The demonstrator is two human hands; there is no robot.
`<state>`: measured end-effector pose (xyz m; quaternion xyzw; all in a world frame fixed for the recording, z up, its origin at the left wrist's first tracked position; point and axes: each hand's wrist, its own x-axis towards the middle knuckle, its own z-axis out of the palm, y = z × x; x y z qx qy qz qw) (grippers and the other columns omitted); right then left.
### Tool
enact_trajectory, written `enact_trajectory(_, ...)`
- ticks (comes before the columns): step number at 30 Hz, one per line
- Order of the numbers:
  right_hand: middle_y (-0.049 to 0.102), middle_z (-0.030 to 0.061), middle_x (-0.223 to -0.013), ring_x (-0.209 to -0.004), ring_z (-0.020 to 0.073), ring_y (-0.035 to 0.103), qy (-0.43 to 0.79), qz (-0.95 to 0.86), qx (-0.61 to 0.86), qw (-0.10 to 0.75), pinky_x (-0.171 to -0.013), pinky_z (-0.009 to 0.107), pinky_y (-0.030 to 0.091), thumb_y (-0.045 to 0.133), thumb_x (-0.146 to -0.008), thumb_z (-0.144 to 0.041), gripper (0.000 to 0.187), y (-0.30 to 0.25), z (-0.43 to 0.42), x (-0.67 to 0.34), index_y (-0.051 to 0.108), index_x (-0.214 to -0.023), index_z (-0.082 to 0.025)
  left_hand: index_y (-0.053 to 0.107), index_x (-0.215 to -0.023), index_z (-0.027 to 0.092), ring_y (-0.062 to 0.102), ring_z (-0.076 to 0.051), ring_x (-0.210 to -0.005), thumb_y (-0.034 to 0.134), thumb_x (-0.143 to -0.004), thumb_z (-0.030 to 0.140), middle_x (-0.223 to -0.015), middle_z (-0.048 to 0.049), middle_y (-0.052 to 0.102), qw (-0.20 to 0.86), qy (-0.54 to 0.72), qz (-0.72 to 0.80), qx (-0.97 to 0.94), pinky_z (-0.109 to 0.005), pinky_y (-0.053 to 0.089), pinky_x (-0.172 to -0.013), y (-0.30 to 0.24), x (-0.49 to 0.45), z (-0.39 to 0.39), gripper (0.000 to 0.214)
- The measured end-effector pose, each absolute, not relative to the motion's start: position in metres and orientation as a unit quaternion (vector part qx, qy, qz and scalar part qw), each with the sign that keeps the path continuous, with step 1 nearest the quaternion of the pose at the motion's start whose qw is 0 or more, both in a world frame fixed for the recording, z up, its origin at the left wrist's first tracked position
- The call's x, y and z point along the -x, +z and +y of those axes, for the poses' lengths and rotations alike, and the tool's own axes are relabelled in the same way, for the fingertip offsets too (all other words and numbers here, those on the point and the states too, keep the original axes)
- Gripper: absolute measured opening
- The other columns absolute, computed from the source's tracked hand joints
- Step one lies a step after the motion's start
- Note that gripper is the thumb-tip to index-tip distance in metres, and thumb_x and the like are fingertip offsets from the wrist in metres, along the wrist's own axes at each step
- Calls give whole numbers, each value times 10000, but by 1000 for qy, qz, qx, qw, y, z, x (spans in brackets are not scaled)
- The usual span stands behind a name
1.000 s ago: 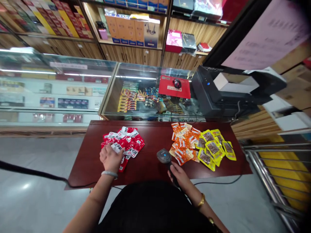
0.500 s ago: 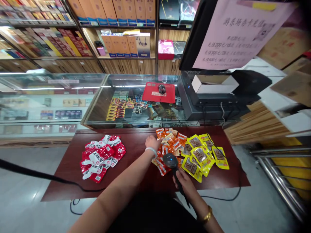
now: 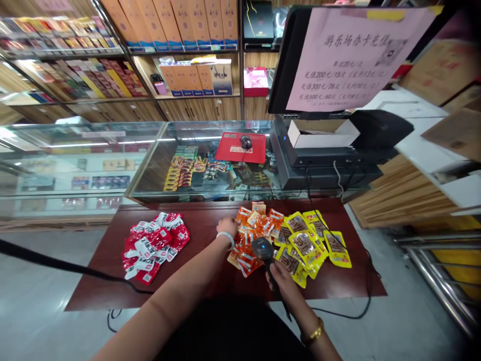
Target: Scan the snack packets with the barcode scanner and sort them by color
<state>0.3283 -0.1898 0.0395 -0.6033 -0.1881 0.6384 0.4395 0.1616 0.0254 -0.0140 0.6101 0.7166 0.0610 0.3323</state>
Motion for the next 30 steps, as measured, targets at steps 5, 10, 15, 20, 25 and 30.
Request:
enact_trajectory(5,536,-55,-567,-433,105,443,646,-204,603,421,-451,240,335,641,-677,-713,569,35,-175,-306,559,-940,-215,580,-685,199,580,-151,-610,627,-728,421,-603,1,598,507,260,701,-429,-262,446,-593,-23,-123,20,231)
enact_trajectory(10,532,-48,-564,-423,105,431,667,-262,577,392,-441,252,338,612,-708,-709,514,39,-144,-260,561,-843,-216,496,-662,189,561,-108,-601,657,-692,428,-601,28,570,541,395,668,-325,-244,471,-631,-19,-73,25,289)
enact_trajectory(15,507,-69,-542,-409,86,419,687,-301,541,381,-427,222,312,599,-710,-715,547,47,-105,-205,555,-890,-200,511,-702,179,541,-103,-610,668,-658,430,-626,29,565,530,442,659,-300,-252,462,-651,-13,-17,25,299)
enact_trajectory(20,525,-69,-556,-422,91,431,707,-310,521,364,-434,220,324,605,-709,-708,600,54,-80,-166,565,-1009,-189,548,-744,167,522,-120,-569,613,-700,384,-594,10,552,522,440,670,-290,-272,449,-606,-13,11,23,231)
enact_trajectory(25,526,-67,-556,-419,90,435,715,-299,523,354,-429,218,331,612,-717,-693,612,50,-80,-157,572,-1051,-181,535,-754,175,560,-131,-601,586,-741,373,-630,-3,581,487,401,718,-295,-258,449,-610,-24,24,35,205)
enact_trajectory(30,527,-70,-549,-410,84,433,704,-302,538,352,-429,215,346,590,-744,-685,624,42,-95,-173,564,-1106,-178,583,-845,161,617,-159,-693,592,-780,328,-743,-57,658,389,247,795,-394,-259,446,-659,-26,39,53,180)
